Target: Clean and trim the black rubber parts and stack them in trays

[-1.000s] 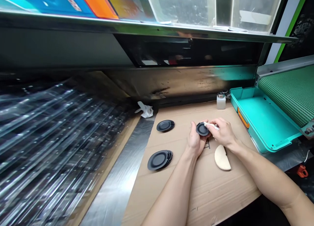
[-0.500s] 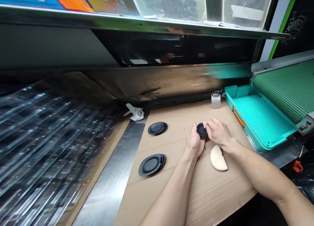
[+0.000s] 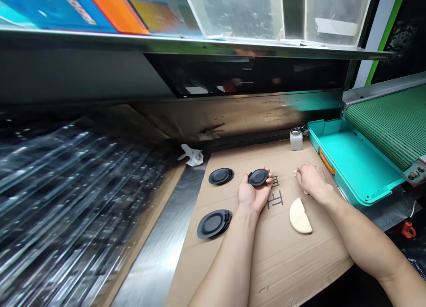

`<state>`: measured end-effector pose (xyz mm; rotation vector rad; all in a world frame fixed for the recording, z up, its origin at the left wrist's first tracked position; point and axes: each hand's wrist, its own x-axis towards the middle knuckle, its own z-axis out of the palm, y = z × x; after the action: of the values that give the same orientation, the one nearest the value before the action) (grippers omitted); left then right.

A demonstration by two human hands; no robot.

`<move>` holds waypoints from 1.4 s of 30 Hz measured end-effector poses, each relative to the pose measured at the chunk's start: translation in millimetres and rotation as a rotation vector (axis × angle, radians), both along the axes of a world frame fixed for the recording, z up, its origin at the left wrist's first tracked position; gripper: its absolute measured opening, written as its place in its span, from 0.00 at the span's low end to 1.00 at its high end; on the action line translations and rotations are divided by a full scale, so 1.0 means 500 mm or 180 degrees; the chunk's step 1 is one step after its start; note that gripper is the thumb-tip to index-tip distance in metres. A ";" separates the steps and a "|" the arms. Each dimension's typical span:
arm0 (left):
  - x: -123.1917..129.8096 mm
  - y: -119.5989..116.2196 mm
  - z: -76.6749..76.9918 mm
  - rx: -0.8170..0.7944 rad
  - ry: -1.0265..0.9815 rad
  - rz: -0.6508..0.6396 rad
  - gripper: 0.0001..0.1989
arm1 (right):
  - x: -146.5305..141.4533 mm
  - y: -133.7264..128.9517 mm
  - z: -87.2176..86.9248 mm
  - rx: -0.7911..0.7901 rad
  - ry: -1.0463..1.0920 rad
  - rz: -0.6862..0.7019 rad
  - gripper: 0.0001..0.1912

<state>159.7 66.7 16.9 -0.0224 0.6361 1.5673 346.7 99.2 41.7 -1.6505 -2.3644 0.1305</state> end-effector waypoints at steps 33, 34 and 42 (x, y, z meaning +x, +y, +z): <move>0.087 -0.004 -0.030 0.0574 0.1167 -0.0448 0.21 | -0.031 -0.018 -0.025 0.0785 0.0838 0.0171 0.15; 0.085 -0.002 -0.029 0.0524 0.1111 -0.0457 0.22 | -0.027 -0.008 -0.021 0.0783 0.0909 0.0064 0.15; 0.067 0.004 -0.024 0.0470 0.0681 -0.0577 0.21 | -0.042 0.181 0.131 0.0762 0.0627 -0.0684 0.17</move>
<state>193.4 68.6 4.7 0.3095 0.6679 1.4471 325.5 189.6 107.3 -1.6766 -1.9617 -0.0288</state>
